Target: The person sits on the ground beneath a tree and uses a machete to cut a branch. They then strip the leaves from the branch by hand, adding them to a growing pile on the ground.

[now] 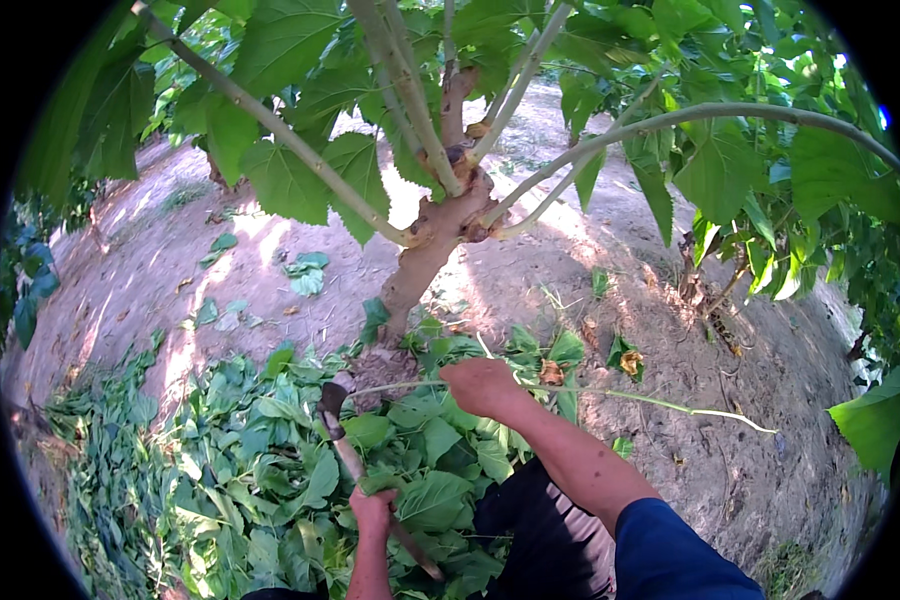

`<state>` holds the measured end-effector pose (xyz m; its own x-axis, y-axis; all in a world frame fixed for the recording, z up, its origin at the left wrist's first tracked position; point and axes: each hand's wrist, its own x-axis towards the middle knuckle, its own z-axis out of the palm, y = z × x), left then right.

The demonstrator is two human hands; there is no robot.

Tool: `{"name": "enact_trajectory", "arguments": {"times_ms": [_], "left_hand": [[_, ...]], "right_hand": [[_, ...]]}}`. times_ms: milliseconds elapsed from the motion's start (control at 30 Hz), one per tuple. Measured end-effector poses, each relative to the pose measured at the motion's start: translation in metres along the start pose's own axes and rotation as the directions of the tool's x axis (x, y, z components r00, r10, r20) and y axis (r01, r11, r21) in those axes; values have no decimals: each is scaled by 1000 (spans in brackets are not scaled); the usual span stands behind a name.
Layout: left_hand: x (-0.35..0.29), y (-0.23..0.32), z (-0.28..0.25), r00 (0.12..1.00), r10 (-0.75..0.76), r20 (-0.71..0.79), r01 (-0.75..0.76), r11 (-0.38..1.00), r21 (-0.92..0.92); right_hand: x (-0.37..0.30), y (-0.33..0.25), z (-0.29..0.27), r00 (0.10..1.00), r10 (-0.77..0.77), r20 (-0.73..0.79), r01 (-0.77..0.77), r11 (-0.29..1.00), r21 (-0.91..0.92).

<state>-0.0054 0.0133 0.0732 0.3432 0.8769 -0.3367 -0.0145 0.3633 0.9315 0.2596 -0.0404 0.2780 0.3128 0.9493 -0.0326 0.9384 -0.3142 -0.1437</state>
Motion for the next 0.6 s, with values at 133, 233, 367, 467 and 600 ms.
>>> {"name": "enact_trajectory", "arguments": {"times_ms": [133, 233, 367, 467, 600], "left_hand": [[0, -1, 1, 1000, -3, 22, 4, 999, -36], [-2, 3, 3, 1000, -7, 7, 7, 1000, -17], [-1, -1, 0, 1000, 2, -9, -2, 1000, -27], [1, -4, 0, 1000, 15, 8, -15, 999, -50], [-1, 1, 2, 1000, 10, -4, -10, 1000, -12]], "right_hand": [[1, 4, 1, 999, -6, 48, 7, 1000, -17], [2, 4, 1, 997, 3, 76, 0, 999, -33], [6, 6, 8, 995, -2, 96, 6, 999, -42], [8, 10, 11, 994, 5, 105, -1, 999, -42], [8, 17, 18, 994, -3, 106, 8, 999, -52]]}}
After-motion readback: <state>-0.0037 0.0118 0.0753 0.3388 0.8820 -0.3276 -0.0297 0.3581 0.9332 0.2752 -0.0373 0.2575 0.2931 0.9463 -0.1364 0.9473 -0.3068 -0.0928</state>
